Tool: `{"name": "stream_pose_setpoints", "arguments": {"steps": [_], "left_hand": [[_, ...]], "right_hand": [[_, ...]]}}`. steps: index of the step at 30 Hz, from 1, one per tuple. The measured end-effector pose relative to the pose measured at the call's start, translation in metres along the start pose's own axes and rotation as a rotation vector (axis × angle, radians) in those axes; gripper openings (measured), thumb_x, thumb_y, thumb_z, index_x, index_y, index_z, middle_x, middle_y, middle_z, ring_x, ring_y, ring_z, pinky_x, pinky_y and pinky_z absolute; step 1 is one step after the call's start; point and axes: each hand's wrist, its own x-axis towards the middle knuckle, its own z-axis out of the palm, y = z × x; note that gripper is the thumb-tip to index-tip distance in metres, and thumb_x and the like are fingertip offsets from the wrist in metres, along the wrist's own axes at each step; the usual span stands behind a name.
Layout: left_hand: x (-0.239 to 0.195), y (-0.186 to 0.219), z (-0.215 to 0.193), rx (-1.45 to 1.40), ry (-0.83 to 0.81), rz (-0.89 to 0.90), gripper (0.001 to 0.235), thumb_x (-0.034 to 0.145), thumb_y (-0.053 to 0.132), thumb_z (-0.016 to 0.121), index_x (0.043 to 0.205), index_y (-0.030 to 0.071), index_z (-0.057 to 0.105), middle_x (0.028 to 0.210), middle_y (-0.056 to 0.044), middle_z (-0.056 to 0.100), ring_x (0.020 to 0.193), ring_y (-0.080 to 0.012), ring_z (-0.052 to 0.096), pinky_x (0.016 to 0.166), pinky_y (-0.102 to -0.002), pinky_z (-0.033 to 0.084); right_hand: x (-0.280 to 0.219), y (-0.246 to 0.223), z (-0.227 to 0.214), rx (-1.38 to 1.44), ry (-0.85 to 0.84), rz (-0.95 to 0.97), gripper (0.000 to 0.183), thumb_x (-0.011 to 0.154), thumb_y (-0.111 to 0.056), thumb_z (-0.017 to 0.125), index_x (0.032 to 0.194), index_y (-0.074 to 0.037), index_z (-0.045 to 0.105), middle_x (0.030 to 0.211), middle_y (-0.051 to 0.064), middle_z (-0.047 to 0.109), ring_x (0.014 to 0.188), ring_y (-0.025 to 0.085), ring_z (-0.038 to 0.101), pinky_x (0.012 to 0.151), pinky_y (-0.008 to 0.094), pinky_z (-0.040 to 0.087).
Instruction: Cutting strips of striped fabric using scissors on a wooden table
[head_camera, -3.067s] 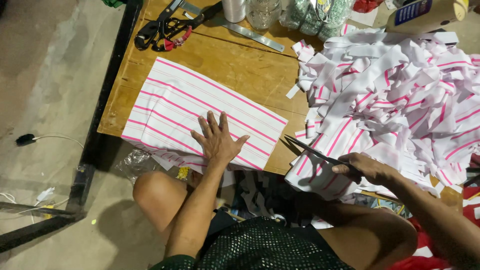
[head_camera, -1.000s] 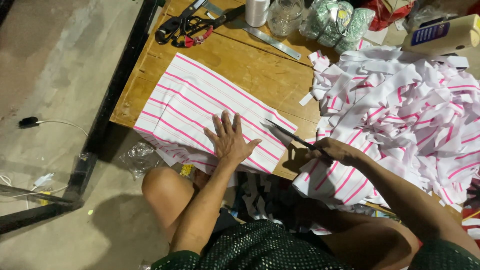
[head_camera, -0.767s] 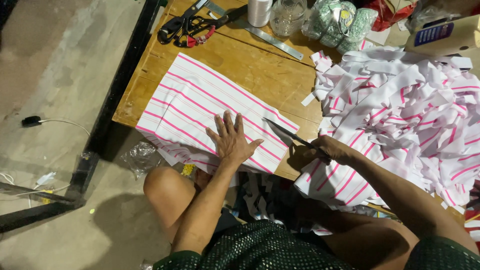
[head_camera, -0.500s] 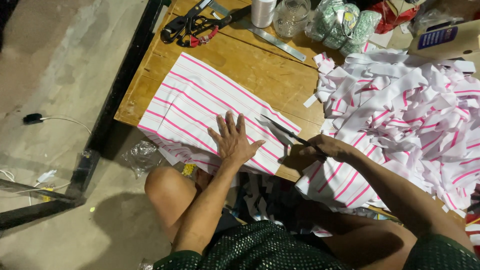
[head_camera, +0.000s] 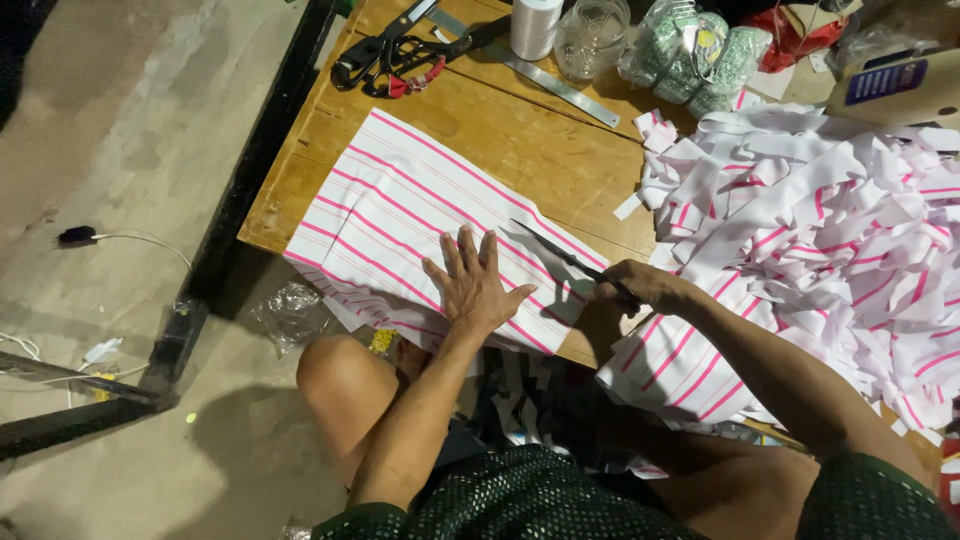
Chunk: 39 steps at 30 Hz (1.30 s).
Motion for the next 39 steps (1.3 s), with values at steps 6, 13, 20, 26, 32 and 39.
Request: {"name": "stream_pose_setpoints", "arguments": {"steps": [6, 13, 20, 26, 32, 39], "left_hand": [[0.002, -0.002, 0.003, -0.003, -0.007, 0.007, 0.108, 0.084, 0.079, 0.053, 0.164, 0.016, 0.017, 0.169, -0.025, 0.01, 0.155, -0.0499, -0.001, 0.112, -0.079, 0.001], [0.002, -0.004, 0.009, -0.028, 0.024, 0.024, 0.107, 0.084, 0.078, 0.054, 0.163, 0.016, 0.019, 0.168, -0.027, 0.012, 0.155, -0.0512, -0.001, 0.112, -0.079, 0.002], [0.004, -0.004, 0.009, -0.027, 0.026, 0.024, 0.107, 0.084, 0.078, 0.054, 0.163, 0.016, 0.02, 0.168, -0.027, 0.013, 0.155, -0.0511, -0.001, 0.111, -0.079, -0.002], [0.007, -0.005, 0.011, -0.026, 0.01, 0.026, 0.107, 0.084, 0.079, 0.053, 0.164, 0.015, 0.018, 0.168, -0.028, 0.012, 0.154, -0.0515, -0.002, 0.11, -0.08, -0.005], [0.006, -0.005, 0.007, -0.023, -0.005, 0.025, 0.107, 0.084, 0.075, 0.057, 0.164, 0.016, 0.016, 0.168, -0.028, 0.011, 0.154, -0.0519, -0.002, 0.11, -0.081, -0.004], [0.004, -0.005, 0.006, -0.049, 0.01, 0.038, 0.106, 0.085, 0.076, 0.055, 0.164, 0.015, 0.018, 0.167, -0.029, 0.012, 0.154, -0.0525, -0.002, 0.11, -0.08, -0.004]], "right_hand": [[0.017, 0.031, 0.002, -0.069, 0.034, -0.039, 0.026, 0.088, -0.023, 0.068, 0.069, -0.006, 0.071, 0.046, 0.007, 0.059, 0.04, 0.016, 0.065, 0.039, 0.023, 0.05], [0.019, -0.008, 0.008, -0.004, 0.008, 0.0, 0.032, 0.087, -0.03, 0.07, 0.068, -0.004, 0.069, 0.046, 0.011, 0.059, 0.042, 0.019, 0.064, 0.041, 0.026, 0.051], [0.052, 0.027, 0.004, 0.028, 0.045, -0.05, 0.025, 0.088, -0.019, 0.068, 0.07, -0.002, 0.067, 0.047, 0.009, 0.053, 0.039, 0.019, 0.06, 0.038, 0.028, 0.051], [0.062, 0.019, 0.001, 0.02, -0.002, -0.066, 0.034, 0.088, -0.031, 0.073, 0.069, -0.003, 0.068, 0.047, 0.009, 0.056, 0.04, 0.019, 0.059, 0.039, 0.027, 0.048], [0.083, 0.016, 0.003, 0.065, 0.056, -0.027, 0.031, 0.086, -0.024, 0.076, 0.069, 0.0, 0.066, 0.045, 0.01, 0.053, 0.038, 0.019, 0.056, 0.039, 0.026, 0.049], [0.072, -0.006, 0.005, 0.053, 0.043, -0.045, 0.038, 0.083, -0.03, 0.081, 0.064, -0.001, 0.066, 0.043, 0.01, 0.054, 0.037, 0.02, 0.059, 0.037, 0.027, 0.049]]}}
